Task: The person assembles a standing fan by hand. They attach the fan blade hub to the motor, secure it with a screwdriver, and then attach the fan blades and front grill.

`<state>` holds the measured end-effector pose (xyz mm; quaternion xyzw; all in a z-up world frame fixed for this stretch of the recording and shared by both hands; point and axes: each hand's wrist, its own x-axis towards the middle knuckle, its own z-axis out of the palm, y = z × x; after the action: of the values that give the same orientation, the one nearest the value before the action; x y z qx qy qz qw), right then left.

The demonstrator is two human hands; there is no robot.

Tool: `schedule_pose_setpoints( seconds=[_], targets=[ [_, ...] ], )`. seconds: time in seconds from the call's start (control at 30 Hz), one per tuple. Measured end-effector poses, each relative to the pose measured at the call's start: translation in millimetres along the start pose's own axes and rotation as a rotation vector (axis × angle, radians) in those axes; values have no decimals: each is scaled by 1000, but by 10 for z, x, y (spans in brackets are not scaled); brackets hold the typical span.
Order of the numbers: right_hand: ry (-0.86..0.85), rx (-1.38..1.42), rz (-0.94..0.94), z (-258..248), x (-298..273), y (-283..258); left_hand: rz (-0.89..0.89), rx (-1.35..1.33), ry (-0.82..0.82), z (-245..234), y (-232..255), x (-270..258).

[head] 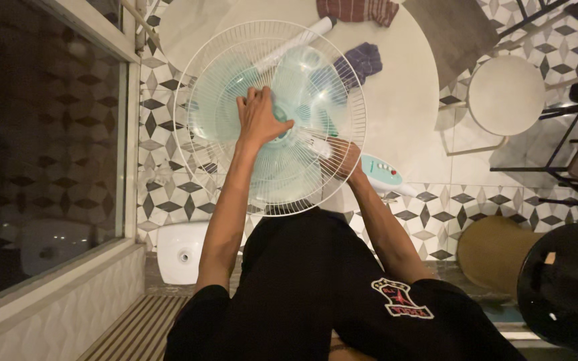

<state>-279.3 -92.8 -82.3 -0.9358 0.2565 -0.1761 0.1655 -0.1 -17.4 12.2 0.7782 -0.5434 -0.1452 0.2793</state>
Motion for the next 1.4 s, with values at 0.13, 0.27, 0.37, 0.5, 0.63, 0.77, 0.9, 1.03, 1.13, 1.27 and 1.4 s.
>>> schedule_pose_setpoints(
  seconds=[0.13, 0.27, 0.37, 0.5, 0.63, 0.77, 0.9, 1.03, 1.13, 1.27, 1.4],
  targets=[
    [-68, 124, 140, -144, 38, -125, 52, 58, 12, -19, 3, -14],
    [-78, 71, 125, -67, 7, -88, 52, 43, 21, -43, -10, -35],
    [15, 133, 30, 123, -103, 133, -2, 31, -7, -37, 18, -76],
    [154, 66, -166, 373, -140, 380, -16, 103, 159, 180, 135, -114],
    [-41, 113, 87, 135, -89, 277, 14, 61, 202, 337, 85, -275],
    [-58, 140, 114, 34, -75, 196, 25, 3, 159, 280, -15, -269],
    [49, 84, 7, 263, -184, 451, 63, 14, 193, 226, 20, -262],
    [9, 52, -3, 423, -230, 684, 85, 44, 288, 109, 197, -391],
    [-45, 84, 79, 468, -266, 707, -12, 65, 400, 30, 395, -692],
    [42, 39, -98, 426, -265, 742, -257, -62, 459, 114, 683, -1085],
    [3, 21, 36, 260, -291, 573, -178, -41, 461, 210, 651, -968]
  ],
)
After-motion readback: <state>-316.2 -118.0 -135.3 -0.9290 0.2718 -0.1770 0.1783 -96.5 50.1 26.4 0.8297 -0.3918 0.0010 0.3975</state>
